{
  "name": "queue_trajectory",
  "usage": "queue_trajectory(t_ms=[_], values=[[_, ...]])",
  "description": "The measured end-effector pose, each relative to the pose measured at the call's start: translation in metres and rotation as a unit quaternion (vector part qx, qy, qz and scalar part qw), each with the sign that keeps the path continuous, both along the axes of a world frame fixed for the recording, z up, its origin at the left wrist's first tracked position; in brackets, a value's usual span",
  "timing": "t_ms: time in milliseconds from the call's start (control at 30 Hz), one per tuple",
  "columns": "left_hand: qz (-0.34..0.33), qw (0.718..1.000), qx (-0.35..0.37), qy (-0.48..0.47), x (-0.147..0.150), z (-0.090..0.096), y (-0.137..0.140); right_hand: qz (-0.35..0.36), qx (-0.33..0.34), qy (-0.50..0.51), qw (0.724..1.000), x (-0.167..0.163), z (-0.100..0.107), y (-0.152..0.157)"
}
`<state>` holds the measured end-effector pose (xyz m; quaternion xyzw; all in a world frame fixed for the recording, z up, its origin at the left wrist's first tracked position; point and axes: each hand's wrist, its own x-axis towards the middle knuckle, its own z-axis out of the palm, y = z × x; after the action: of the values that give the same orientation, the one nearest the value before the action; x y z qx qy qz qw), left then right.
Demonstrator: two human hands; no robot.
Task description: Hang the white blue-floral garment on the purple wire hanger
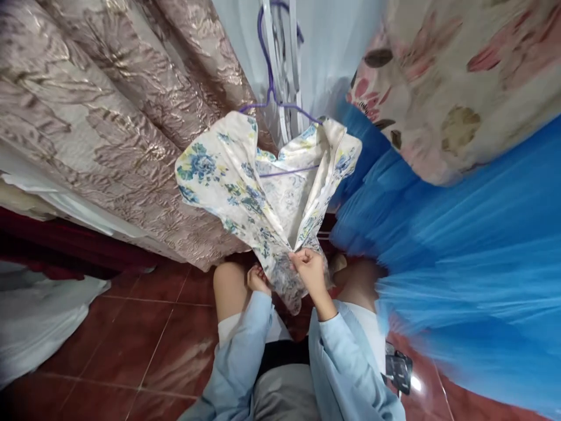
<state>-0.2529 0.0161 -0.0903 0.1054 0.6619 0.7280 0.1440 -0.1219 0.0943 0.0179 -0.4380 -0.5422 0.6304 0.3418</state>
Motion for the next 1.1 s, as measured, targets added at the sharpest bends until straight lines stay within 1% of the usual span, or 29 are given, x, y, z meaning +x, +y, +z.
queue_trajectory(t_ms=[67,100,133,167,200,233,267,300,333,467,533,600,700,800,933,1100], values=[[0.046,0.998,-0.032,0.011,0.006,-0.012,-0.011,0.001,-0.027,0.034,0.999,-0.005,0.001,-0.009],[0.052,0.997,-0.045,0.025,0.011,-0.014,-0.013,-0.004,-0.038,0.048,0.998,-0.008,0.002,-0.013],[0.038,0.997,-0.055,0.047,0.018,-0.014,-0.013,-0.010,-0.048,0.059,0.997,-0.010,0.002,-0.017],[0.009,0.995,-0.059,0.077,0.026,-0.011,-0.011,-0.017,-0.055,0.068,0.996,-0.011,0.003,-0.019],[-0.039,0.990,-0.059,0.119,0.034,-0.007,-0.008,-0.021,-0.059,0.075,0.995,-0.011,0.003,-0.021],[-0.091,0.981,-0.054,0.161,0.042,-0.001,-0.004,-0.023,-0.061,0.079,0.995,-0.010,0.003,-0.023],[-0.129,0.971,-0.050,0.193,0.049,0.005,0.001,-0.023,-0.061,0.082,0.994,-0.008,0.004,-0.023],[-0.156,0.962,-0.051,0.218,0.055,0.012,0.006,-0.020,-0.061,0.085,0.994,-0.005,0.004,-0.023],[-0.168,0.957,-0.056,0.231,0.059,0.020,0.010,-0.016,-0.059,0.086,0.994,-0.001,0.005,-0.023],[-0.180,0.947,-0.093,0.250,0.064,0.044,0.014,0.010,-0.045,0.080,0.996,0.012,0.009,-0.022],[-0.194,0.940,-0.102,0.263,0.064,0.050,0.010,0.010,-0.035,0.081,0.996,0.015,0.010,-0.025],[-0.203,0.935,-0.103,0.274,0.063,0.053,0.004,-0.001,-0.030,0.090,0.995,0.015,0.011,-0.030],[-0.198,0.936,-0.090,0.276,0.063,0.053,-0.005,-0.010,-0.036,0.110,0.993,0.013,0.012,-0.040],[-0.192,0.938,-0.079,0.278,0.065,0.055,-0.011,-0.003,-0.032,0.122,0.992,0.014,0.015,-0.048],[-0.200,0.935,-0.048,0.289,0.070,0.067,-0.016,-0.002,-0.015,0.115,0.993,0.020,0.022,-0.051],[-0.215,0.926,-0.023,0.311,0.075,0.084,-0.022,0.025,-0.034,0.109,0.993,0.027,0.039,-0.040]])
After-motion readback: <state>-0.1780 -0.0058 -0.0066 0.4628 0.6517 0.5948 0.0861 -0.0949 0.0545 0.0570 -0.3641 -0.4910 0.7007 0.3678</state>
